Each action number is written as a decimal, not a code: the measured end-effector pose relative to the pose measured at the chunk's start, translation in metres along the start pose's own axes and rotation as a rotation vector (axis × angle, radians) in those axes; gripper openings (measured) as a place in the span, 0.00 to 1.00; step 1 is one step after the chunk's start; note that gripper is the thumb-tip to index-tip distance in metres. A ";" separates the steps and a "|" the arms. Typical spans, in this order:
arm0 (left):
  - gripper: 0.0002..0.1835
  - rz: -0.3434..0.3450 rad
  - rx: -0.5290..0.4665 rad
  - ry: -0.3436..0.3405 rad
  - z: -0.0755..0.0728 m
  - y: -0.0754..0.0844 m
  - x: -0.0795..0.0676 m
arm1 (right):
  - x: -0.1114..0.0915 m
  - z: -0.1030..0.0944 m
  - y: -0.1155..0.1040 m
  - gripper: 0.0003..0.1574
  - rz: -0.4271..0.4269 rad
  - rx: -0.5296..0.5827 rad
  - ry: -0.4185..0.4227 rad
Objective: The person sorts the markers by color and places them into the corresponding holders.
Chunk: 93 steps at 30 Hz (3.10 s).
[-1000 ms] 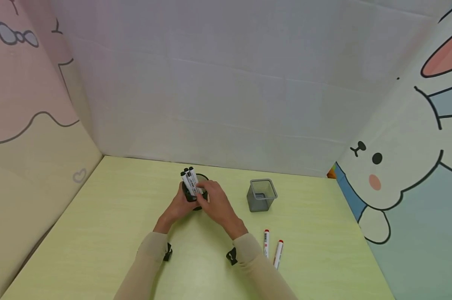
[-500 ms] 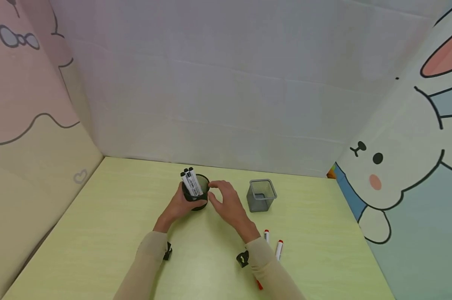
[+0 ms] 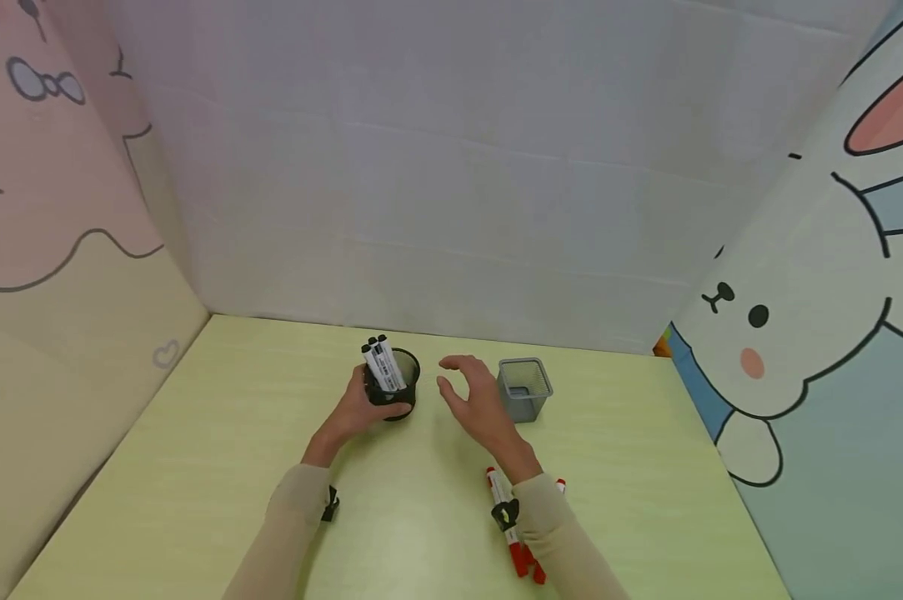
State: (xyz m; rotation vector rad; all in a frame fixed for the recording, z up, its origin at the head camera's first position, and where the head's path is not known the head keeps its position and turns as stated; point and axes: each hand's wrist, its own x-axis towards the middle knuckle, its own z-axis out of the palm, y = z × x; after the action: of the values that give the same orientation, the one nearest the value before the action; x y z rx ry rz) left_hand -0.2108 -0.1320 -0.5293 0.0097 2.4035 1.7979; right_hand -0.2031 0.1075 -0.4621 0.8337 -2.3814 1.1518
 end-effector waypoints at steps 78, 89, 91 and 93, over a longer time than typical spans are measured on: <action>0.11 0.027 0.182 -0.072 0.075 0.027 -0.109 | -0.053 -0.090 0.124 0.72 0.532 0.224 -0.260; 0.11 0.033 0.173 -0.108 0.090 0.032 -0.113 | -0.057 -0.082 0.129 0.74 0.582 0.263 -0.318; 0.11 0.033 0.167 -0.118 0.095 0.033 -0.113 | -0.058 -0.081 0.129 0.73 0.571 0.268 -0.314; 0.11 0.037 0.161 -0.127 0.099 0.035 -0.115 | -0.058 -0.081 0.129 0.72 0.564 0.286 -0.301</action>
State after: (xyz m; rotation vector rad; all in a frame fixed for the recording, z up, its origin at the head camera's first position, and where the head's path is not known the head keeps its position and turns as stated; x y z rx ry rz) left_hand -0.0885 -0.0378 -0.5113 0.1807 2.4637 1.5620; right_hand -0.2371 0.2555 -0.5201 0.4390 -2.8494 1.7162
